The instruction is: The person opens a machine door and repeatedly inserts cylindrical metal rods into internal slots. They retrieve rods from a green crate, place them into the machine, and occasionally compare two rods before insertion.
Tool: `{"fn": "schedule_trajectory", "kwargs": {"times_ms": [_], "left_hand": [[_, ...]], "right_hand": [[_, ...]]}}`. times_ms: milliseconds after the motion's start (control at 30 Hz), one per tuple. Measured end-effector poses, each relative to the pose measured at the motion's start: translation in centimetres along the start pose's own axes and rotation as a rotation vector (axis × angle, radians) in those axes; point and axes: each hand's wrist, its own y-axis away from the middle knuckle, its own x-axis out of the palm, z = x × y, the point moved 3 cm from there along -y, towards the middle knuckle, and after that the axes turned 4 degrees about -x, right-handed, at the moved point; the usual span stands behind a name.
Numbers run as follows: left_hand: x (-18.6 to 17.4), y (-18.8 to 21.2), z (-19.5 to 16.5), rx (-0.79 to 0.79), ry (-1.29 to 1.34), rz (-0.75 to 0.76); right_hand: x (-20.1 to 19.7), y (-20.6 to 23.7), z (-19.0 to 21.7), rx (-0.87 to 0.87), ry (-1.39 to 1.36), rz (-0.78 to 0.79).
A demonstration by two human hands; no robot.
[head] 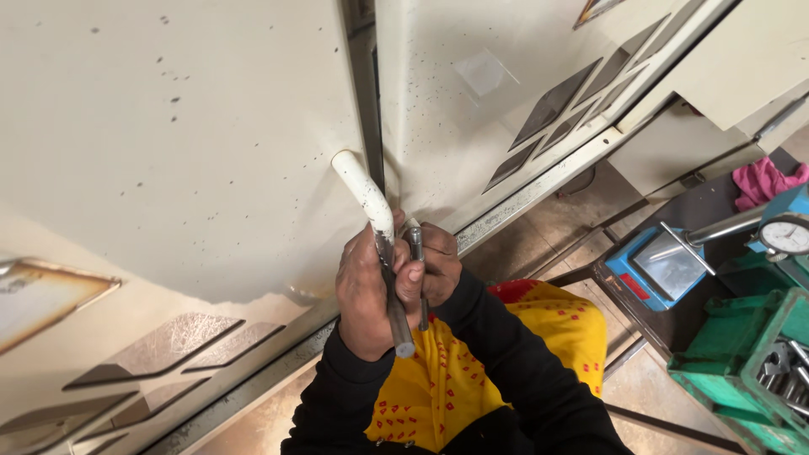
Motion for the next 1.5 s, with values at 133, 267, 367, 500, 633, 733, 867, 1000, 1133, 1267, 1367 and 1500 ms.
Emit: {"fn": "schedule_trajectory", "kwargs": {"times_ms": [133,267,367,500,633,733,867,1000,1133,1267,1367,1500], "left_hand": [[0.0,0.2,-0.2,0.039,-0.029,-0.015],[-0.1,0.1,-0.2,-0.021,-0.024,0.003],[0.0,0.0,-0.2,-0.031,-0.03,-0.014],[-0.1,0.0,-0.4,-0.039,-0.089,-0.042],[-0.3,-0.1,-0.5,-0.023,-0.016,-0.024],[-0.3,-0.2,-0.5,-0.063,0.016,-0.008],[-0.2,-0.2,-0.7,-0.049,0.03,-0.016],[-0.2,-0.1,-0.7,-0.096,0.041,-0.005],[-0.2,-0.1,-0.5,-0.08,0.026,-0.013],[0.0,0.0,-0.3,-0.06,0.042,-0.025],[0.0,0.1,-0.2,-0.061,0.049,-0.022],[-0.1,0.2,-0.2,-0.073,0.038,-0.017]], "right_hand": [[0.1,0.5,0.2,0.017,0.037,-0.038],[0.2,0.4,0.1,-0.011,0.035,-0.05],[0.4,0.0,-0.2,-0.009,0.014,-0.037],[0.4,-0.9,-0.2,-0.017,0.019,-0.067],[0.0,-1.9,0.3,0.035,0.07,-0.003],[-0.4,-2.5,0.5,0.038,0.091,0.033],[-0.5,-2.5,0.4,0.026,0.059,0.063],[-0.3,-2.0,0.2,0.02,0.051,0.059],[-0.1,-1.4,0.2,0.031,0.063,0.062],[-0.1,-1.3,0.1,0.044,0.069,0.071],[-0.1,-1.3,0.1,0.032,0.069,0.063],[-0.2,-1.4,0.1,0.025,0.086,0.061]]}}
